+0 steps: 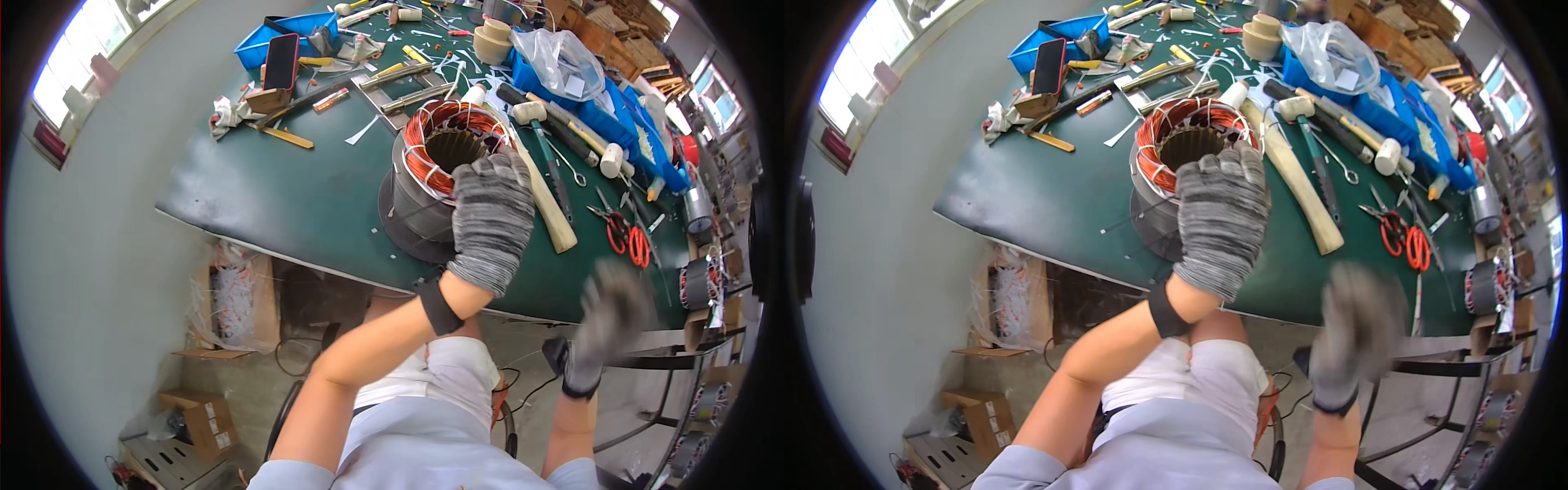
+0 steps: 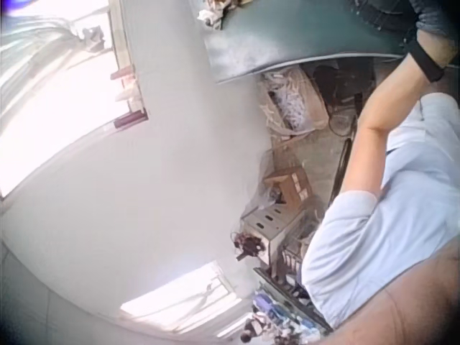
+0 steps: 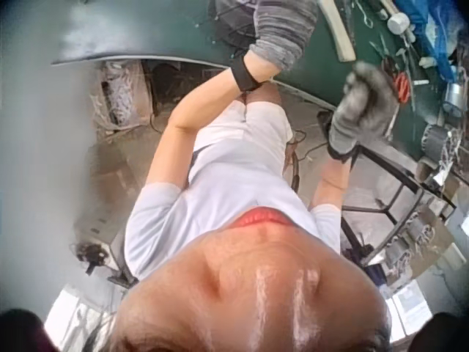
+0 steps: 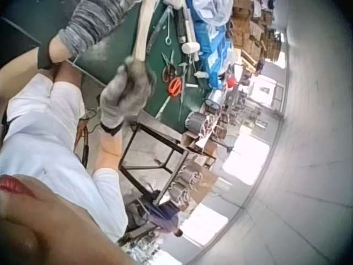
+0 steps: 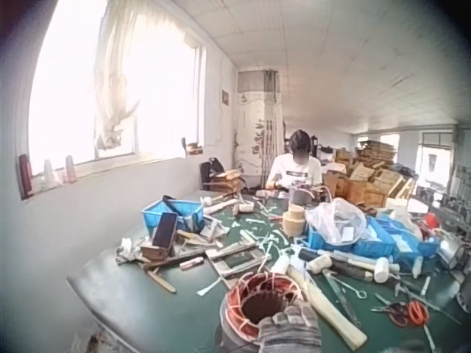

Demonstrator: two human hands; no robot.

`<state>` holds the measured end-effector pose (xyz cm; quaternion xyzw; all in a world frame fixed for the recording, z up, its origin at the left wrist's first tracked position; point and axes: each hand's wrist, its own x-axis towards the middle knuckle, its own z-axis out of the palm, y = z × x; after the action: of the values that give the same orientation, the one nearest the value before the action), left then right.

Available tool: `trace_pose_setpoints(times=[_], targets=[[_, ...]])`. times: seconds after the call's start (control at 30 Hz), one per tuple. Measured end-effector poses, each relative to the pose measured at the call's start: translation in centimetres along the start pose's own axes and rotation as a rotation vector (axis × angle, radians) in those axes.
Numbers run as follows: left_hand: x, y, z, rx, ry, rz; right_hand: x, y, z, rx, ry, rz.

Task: Winding and securing copper wire coils into a motor stator.

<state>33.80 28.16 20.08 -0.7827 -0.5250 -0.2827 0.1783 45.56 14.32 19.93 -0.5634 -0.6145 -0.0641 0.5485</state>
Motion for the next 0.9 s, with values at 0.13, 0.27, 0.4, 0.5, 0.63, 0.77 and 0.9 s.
trace_pose_setpoints(times=[0.13,0.27,0.4,0.5,0.63,0.77,0.9], targets=[[-0.5,0.6,0.3,-0.241,0.183,-0.069,8.6,3.2,6.4,0.208,-0.541,0.308],[-1.5,1.7,2.1,-0.381,0.239,-0.087,13.2,2.8,8.7,0.249,-0.690,0.482],[-1.3,1.9,1.8,-0.277,0.283,-0.039,15.2,3.0,8.7,0.130,-0.770,0.526],[-1.3,1.4,1.6,-0.265,0.282,0.010,15.9,3.0,8.8,0.277,-0.802,0.762],[-0.9,0.8,1.6,-0.071,0.335,0.072,16.7,2.7,9.3,0.252,-0.802,0.820],[-0.8,0.7,1.1,-0.190,0.283,0.067,16.9,3.2,9.4,0.117,-0.884,0.688],[-1.1,0.1,0.9,-0.313,0.283,0.149,16.5,2.5,9.1,0.014,-0.909,0.525]])
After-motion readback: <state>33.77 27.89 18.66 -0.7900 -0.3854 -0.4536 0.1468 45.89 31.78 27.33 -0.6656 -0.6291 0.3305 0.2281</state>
